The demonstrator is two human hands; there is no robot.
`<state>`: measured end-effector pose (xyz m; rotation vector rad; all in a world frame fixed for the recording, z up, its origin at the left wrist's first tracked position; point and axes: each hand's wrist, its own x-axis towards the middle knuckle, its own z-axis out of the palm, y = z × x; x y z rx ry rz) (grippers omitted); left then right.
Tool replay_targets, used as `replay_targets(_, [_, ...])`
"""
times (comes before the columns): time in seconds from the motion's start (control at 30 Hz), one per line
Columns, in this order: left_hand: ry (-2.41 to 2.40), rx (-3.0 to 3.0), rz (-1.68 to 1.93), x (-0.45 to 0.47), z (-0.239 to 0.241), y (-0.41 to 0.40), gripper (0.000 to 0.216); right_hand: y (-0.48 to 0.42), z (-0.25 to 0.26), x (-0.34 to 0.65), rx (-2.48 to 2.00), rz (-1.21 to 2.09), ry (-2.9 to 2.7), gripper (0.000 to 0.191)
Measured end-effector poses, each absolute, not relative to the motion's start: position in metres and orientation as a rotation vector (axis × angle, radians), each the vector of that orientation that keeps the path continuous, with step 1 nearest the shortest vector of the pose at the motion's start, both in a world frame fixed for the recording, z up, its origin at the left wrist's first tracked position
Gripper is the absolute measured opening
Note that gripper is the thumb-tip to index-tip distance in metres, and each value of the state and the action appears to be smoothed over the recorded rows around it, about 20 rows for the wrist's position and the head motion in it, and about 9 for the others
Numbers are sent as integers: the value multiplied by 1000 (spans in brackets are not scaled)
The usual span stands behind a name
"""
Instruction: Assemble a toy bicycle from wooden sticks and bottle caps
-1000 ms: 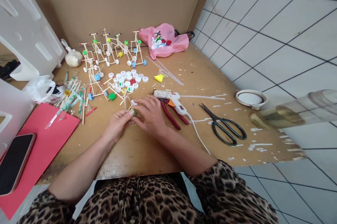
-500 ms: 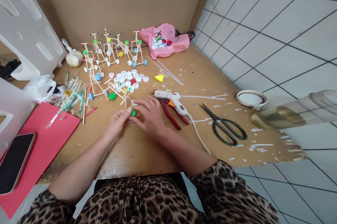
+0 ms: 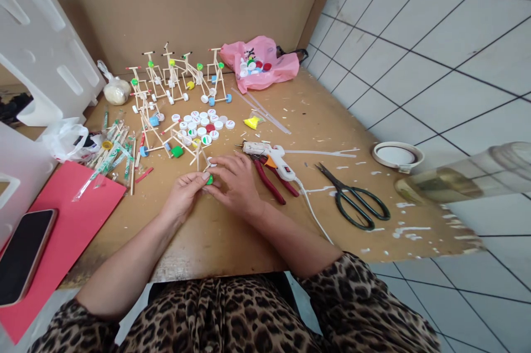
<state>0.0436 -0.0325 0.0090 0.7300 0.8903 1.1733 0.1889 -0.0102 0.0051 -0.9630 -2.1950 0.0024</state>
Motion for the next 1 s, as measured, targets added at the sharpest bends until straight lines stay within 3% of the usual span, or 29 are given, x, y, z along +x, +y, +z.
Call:
replay_targets(0.47, [680, 429, 871, 37, 8, -29, 19, -8, 5, 192, -972, 203, -2065, 19])
replay_targets(0.8, [630, 377, 896, 41, 3, -32, 17, -9, 7, 190, -946, 162, -2096, 26])
replay_targets(1.0, [639, 328, 886, 42, 8, -31, 28, -8, 8, 192, -980, 167, -2103, 20])
